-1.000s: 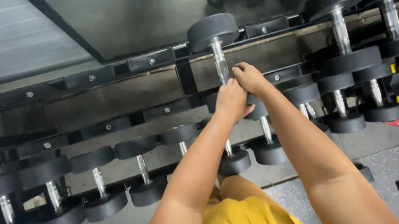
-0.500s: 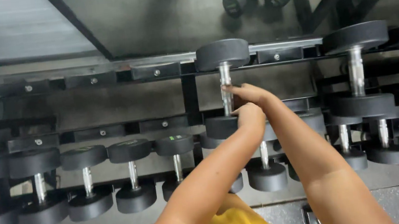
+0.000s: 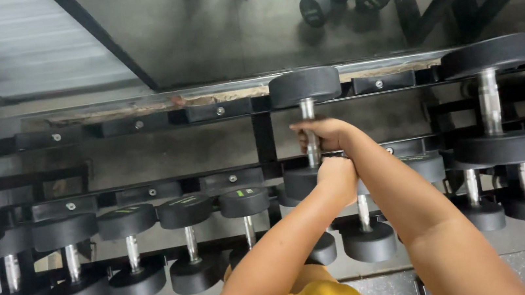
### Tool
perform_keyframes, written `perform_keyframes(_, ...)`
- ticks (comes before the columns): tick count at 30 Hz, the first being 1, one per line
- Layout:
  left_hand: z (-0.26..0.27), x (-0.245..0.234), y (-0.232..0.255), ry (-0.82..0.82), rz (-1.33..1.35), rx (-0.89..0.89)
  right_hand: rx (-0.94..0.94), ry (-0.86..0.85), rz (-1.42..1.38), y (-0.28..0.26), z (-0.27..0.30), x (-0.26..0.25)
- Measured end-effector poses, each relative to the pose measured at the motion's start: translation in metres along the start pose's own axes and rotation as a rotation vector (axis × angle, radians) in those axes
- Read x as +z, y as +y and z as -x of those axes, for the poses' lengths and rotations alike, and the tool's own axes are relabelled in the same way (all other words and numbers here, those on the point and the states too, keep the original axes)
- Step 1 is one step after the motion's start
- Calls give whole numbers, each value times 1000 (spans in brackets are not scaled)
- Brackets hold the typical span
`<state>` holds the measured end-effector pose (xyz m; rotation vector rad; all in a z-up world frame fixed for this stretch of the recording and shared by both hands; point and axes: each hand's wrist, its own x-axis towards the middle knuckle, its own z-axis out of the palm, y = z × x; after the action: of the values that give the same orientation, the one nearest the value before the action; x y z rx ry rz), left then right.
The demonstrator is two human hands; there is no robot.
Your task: Clean and organize gym dumbbells on a weight rack using a spray bottle and cloth.
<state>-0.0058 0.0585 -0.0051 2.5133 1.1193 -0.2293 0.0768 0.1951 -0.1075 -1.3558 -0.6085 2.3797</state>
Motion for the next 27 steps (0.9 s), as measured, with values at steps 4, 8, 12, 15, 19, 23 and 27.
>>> perform_keyframes(4, 28, -14, -16, 66, 115, 34, -4, 96, 22, 5, -10, 12)
perform_keyframes(8, 38, -19, -29, 145, 171, 85, -71, 267, 126, 0, -18, 11)
perform_keyframes(12, 60, -18, -44, 267, 285, 143, -90, 444, 146, 2, -10, 34)
perform_keyframes(15, 67, -10, -56, 390, 323, 259, -147, 519, 247, 3, -10, 41)
perform_keyframes(19, 85, -12, -75, 463, 348, 323, -136, 643, 334, -9, 2, 72)
perform_keyframes(23, 111, -22, -95, 509, 446, 368, -183, 794, 546, -3, -14, 74)
perform_keyframes(27, 140, -33, -115, 528, 584, 368, -190, 788, 616, 0, -24, 80)
